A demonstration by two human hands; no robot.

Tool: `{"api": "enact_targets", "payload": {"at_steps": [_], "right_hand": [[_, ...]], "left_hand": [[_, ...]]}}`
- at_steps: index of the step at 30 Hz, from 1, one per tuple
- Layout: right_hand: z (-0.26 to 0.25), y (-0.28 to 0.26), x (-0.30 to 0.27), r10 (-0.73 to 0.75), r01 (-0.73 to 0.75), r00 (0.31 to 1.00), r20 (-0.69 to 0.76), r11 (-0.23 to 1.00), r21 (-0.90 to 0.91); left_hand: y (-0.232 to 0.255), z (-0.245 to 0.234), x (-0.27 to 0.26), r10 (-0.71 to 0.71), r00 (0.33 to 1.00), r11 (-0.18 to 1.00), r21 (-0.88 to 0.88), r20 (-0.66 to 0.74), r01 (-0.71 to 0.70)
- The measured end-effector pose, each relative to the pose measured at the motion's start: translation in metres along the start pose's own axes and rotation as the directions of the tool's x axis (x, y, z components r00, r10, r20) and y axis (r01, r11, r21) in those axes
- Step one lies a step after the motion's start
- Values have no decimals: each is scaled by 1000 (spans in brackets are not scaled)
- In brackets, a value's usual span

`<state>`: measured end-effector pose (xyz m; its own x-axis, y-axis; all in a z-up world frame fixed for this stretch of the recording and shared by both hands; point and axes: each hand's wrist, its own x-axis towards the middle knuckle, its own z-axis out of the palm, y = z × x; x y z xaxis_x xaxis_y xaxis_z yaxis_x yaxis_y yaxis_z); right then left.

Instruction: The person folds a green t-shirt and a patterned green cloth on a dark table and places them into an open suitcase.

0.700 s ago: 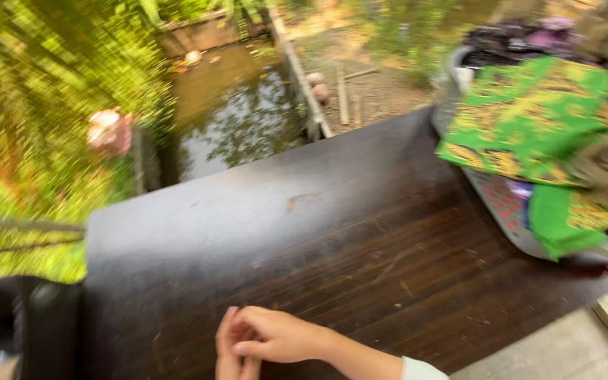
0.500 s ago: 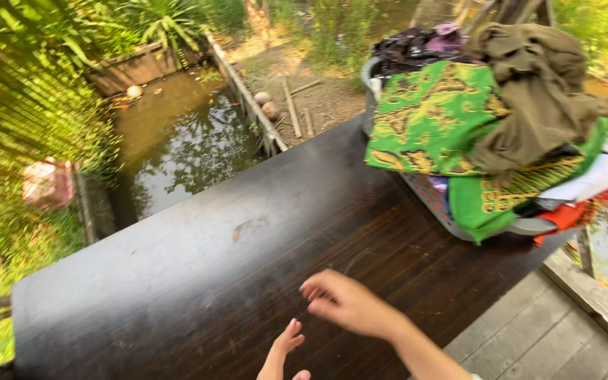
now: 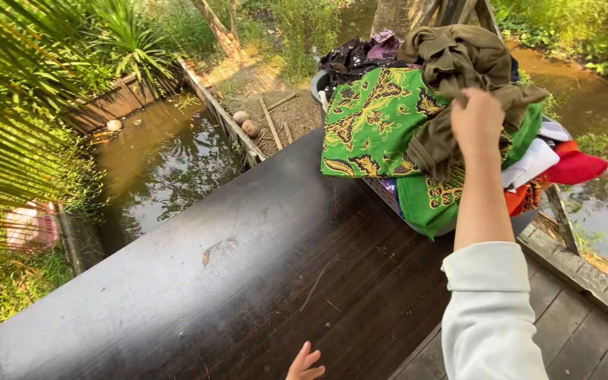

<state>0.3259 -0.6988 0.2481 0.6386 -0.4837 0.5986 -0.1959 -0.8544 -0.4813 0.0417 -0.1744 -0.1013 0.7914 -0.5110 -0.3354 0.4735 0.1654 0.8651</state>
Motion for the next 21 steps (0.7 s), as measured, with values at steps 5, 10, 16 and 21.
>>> {"api": "enact_targets", "payload": {"at_steps": [5, 10, 16, 21], "right_hand": [[-23, -88, -10, -317, 431, 875, -367, 854, 292], [-51, -233, -156, -668, 420, 743, 42, 514, 748], [-56, -287, -350, -940, 192, 155, 303, 329, 925], [-54, -244, -408, -838, -100, 146, 526, 516, 850]], "left_hand": [[24, -35, -26, -8, 956, 1000, -16, -293, 4], [159, -19, -48, 284, 923, 924, -182, -258, -336], [265, 2, -50, 125, 904, 895, -346, -409, -281], [223, -24, -100, -8, 773, 999, 26, -634, 32]]}}
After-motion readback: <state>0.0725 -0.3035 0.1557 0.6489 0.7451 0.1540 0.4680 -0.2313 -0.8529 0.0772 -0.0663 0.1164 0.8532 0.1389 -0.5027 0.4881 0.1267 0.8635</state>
